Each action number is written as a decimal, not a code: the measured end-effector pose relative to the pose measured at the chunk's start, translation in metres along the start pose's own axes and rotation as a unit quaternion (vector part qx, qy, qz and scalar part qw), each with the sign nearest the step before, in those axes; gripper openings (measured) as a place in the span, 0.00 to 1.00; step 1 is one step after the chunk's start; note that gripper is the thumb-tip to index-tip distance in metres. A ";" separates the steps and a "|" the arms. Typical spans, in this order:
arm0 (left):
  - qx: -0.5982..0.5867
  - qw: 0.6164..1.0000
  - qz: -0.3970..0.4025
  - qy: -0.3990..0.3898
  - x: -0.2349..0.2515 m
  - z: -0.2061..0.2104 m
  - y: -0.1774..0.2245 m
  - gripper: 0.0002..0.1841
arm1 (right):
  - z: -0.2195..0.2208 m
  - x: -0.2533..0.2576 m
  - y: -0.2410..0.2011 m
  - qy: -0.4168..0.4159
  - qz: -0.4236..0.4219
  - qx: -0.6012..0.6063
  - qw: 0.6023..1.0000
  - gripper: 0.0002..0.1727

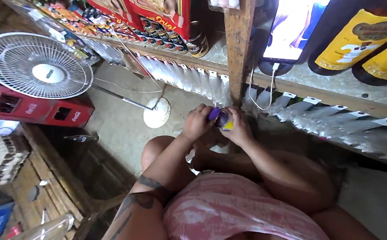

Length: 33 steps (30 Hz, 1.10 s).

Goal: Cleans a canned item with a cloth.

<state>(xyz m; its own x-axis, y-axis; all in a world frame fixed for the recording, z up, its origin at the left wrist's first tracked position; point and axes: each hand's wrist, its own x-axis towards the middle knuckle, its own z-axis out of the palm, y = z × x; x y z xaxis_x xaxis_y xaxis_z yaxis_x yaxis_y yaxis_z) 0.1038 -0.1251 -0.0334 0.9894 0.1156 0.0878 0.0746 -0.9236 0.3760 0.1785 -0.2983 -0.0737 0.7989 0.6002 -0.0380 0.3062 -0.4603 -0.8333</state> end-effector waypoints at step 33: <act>-0.019 0.976 -0.166 -0.142 0.007 0.003 0.005 0.24 | 0.000 0.003 -0.005 -0.128 0.055 -0.066 0.988 0.48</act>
<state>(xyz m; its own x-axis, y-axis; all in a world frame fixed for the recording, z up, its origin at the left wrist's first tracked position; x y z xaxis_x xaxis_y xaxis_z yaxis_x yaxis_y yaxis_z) 0.1116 -0.1306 -0.0337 0.9065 0.2958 -0.3012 0.3977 -0.8376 0.3745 0.1795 -0.2944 -0.0696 0.6787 0.6801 -0.2771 0.3033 -0.6032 -0.7377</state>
